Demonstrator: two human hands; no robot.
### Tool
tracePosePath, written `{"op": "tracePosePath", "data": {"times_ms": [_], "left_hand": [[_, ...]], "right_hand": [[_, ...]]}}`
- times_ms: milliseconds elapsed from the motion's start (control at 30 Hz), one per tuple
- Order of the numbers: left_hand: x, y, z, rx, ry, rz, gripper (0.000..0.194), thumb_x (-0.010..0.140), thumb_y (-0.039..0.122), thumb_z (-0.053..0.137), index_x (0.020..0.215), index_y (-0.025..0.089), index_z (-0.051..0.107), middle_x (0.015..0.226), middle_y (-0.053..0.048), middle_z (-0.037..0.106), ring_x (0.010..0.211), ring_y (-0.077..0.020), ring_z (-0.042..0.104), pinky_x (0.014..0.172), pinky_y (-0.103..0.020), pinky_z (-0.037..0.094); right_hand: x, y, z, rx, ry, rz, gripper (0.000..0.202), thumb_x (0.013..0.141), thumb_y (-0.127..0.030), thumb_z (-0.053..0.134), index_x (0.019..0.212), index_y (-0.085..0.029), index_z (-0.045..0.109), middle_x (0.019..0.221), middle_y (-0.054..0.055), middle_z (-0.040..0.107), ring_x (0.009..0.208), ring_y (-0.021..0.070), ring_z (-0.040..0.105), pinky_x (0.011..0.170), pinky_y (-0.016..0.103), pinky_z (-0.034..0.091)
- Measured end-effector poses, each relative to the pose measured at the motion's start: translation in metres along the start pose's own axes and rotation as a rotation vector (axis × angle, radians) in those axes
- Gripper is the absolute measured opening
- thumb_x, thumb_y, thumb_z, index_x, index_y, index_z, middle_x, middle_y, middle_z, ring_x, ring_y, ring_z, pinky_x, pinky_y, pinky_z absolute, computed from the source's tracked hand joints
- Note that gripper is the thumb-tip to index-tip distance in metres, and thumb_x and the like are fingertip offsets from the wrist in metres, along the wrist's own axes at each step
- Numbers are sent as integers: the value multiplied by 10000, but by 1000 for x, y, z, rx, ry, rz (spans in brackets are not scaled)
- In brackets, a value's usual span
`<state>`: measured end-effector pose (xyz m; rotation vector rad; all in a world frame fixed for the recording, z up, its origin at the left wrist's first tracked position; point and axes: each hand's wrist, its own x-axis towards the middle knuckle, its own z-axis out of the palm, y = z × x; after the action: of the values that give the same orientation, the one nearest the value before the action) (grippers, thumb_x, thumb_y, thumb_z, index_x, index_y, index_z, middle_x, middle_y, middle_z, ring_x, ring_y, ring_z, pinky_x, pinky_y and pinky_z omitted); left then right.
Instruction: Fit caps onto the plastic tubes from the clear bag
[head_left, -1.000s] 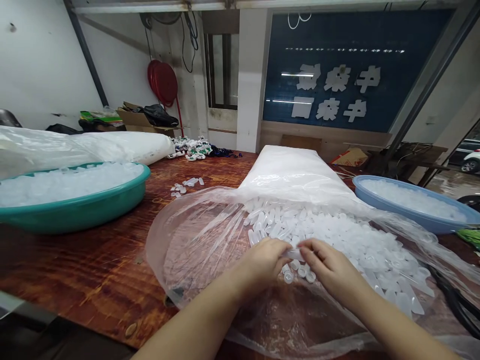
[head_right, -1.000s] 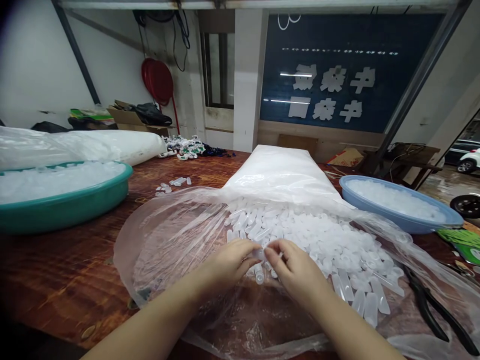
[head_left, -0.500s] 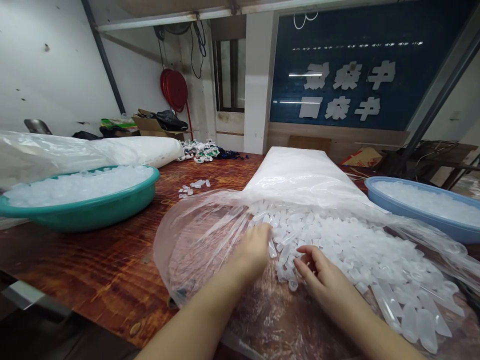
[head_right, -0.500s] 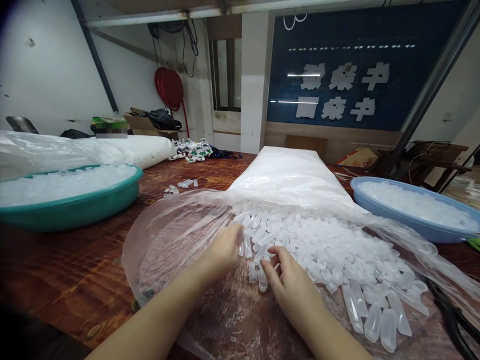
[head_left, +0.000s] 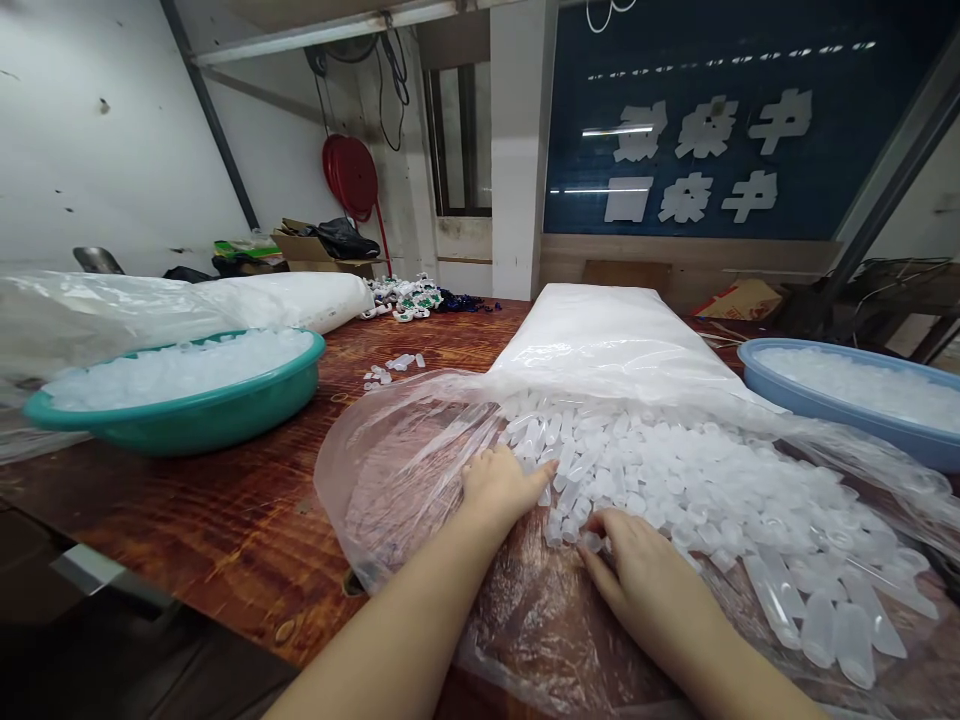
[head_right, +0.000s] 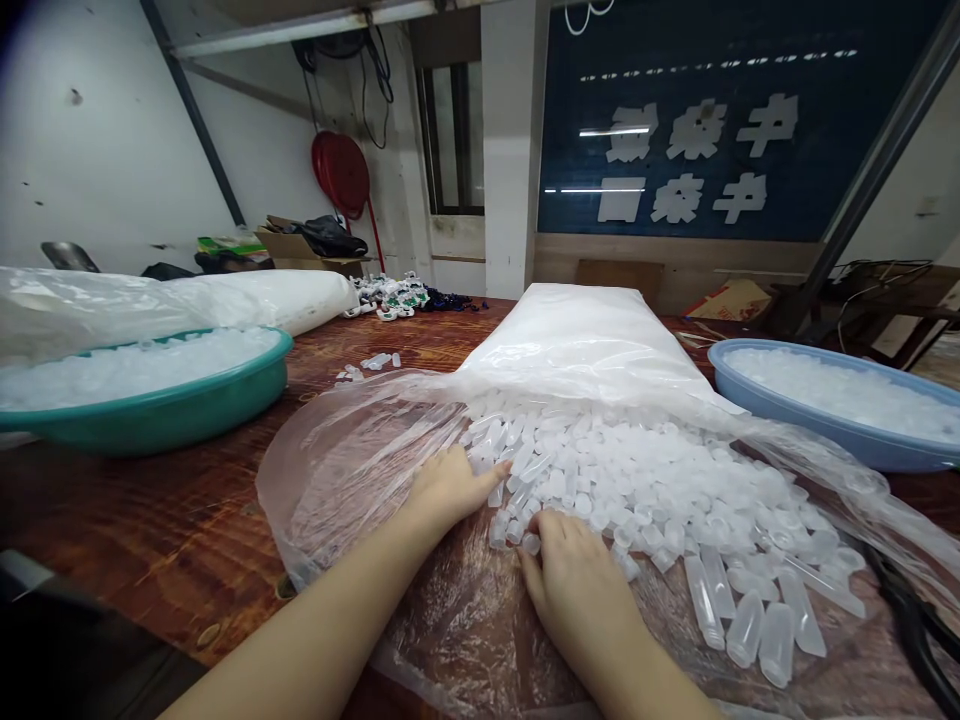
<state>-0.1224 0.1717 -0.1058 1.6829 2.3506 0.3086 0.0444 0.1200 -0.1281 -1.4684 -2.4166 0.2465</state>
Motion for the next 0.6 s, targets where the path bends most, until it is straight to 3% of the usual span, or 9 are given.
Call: {"op": "tracePosePath", "data": {"times_ms": [133,433,600], "left_hand": [[-5,9,5,42,27,15,790,701,666,422,1149,19,494,1176,-249,525,1129,-365,456,927,-442,351],[-9,8,4,100,-19,108,507,749,431,497,1108,72,493,1154,-217,538,1109,-325,481,910,-391,378],[-10,17,-4,146,-79,113,495,702,339,566,1116,74,503,1168,-230,529,1096,-322,501,903,-375,391]], "right_hand": [[-1,-1,-1,59,25,12,177,883,-246,400,964,-164,534,916,92,637,877,239,606,741,356,463],[-3,-7,-6,147,4,-20,216,896,-231,386,1030,-154,537,1004,117,621,950,245,576,807,371,447],[-1,-11,-13,171,-48,-25,202,892,-217,410,1013,-142,553,983,107,624,927,247,574,801,381,443]]}}
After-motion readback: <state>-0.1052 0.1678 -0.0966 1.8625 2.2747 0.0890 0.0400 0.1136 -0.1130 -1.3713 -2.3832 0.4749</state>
